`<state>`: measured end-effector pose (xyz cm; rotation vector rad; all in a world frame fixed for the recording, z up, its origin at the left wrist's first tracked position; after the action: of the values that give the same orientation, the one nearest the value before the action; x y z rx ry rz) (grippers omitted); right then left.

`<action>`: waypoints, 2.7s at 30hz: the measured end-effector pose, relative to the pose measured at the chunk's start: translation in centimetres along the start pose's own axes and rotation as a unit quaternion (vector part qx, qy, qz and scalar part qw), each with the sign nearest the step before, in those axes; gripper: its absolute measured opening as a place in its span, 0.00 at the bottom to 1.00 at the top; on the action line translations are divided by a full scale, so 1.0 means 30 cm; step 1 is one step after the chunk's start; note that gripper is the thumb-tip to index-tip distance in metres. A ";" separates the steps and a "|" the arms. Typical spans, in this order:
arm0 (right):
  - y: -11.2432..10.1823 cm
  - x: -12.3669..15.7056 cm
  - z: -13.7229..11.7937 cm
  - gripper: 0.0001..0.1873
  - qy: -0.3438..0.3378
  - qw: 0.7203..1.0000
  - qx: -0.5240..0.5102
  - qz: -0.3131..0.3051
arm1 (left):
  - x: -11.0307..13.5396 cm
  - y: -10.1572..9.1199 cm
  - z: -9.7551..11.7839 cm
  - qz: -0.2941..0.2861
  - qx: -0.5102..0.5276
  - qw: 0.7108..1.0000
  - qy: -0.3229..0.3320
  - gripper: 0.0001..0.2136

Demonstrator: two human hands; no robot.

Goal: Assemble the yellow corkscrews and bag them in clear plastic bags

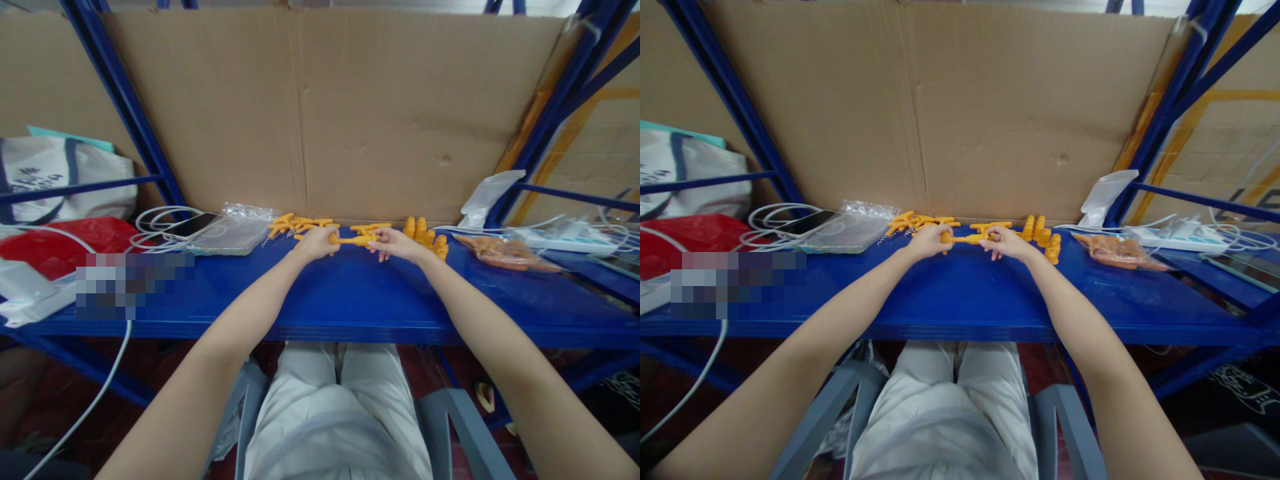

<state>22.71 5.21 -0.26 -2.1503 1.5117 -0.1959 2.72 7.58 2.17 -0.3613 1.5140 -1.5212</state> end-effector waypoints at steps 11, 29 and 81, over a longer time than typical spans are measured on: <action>0.013 0.006 -0.028 0.20 -0.011 0.999 0.038 -0.015 | 0.011 -0.025 0.019 0.017 -0.012 1.000 0.006 0.11; 0.003 -0.009 -0.053 0.25 -0.010 0.979 0.150 0.140 | 0.025 -0.037 0.085 0.063 0.006 0.996 0.057 0.11; -0.005 0.054 -0.170 0.25 -0.078 0.909 0.366 0.186 | 0.013 0.027 0.093 -0.049 0.182 0.981 -0.035 0.02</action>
<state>21.43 2.14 3.96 -1.2390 1.4199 -0.3754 4.94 5.71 1.84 -0.2737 1.1459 -1.8036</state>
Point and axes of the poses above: each hand's wrist, its own x-axis away from the middle knuckle, its own y-axis out of the palm, z = x × y, the point moved 7 cm from there along -x, towards the middle knuckle, and after that the axes turned 6 degrees about -z, right-handed, at the moved point
